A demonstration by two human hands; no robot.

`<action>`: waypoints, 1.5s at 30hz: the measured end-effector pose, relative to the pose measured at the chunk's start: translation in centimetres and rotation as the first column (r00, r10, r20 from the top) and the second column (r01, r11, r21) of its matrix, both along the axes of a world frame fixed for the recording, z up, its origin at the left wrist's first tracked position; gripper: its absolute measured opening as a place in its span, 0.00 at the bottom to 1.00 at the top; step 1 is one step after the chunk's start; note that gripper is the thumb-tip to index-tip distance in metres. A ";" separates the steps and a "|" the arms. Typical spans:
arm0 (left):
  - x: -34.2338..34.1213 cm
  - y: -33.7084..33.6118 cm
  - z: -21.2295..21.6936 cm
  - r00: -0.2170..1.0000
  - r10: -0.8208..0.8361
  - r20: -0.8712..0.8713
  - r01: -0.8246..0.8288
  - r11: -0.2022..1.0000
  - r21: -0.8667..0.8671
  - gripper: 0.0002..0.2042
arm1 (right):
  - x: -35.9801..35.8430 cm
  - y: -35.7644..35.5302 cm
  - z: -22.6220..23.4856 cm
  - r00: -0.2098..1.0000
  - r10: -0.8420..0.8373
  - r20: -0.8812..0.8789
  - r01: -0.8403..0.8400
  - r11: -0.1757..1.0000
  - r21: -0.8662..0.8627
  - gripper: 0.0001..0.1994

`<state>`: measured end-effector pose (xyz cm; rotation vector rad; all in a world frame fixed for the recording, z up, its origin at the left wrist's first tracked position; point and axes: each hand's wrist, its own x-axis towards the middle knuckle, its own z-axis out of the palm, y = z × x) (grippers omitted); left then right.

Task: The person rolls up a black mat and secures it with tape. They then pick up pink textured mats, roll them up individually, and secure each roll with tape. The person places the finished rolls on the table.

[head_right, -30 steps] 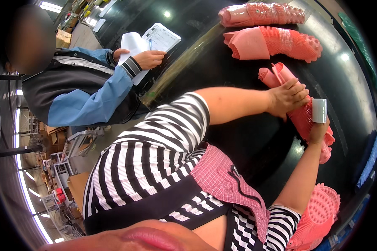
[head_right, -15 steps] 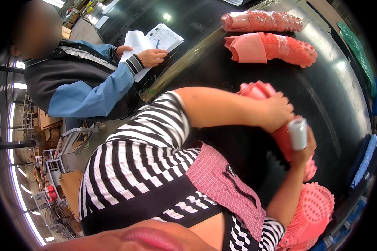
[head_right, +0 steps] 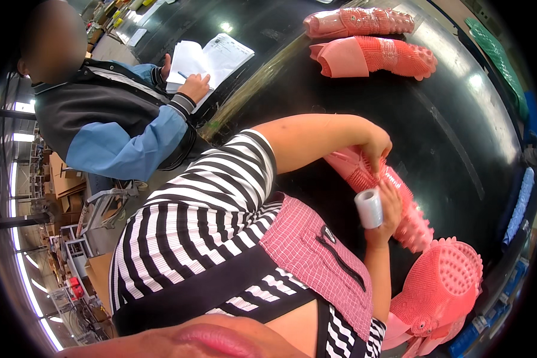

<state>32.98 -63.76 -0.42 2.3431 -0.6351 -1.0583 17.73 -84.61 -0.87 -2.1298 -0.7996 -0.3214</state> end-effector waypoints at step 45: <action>-2.3 2.6 3.3 0.914 -0.045 0.403 0.075 0.995 -0.059 0.21 | 6.5 0.4 -1.4 0.869 -0.075 -0.490 0.217 0.946 0.240 0.10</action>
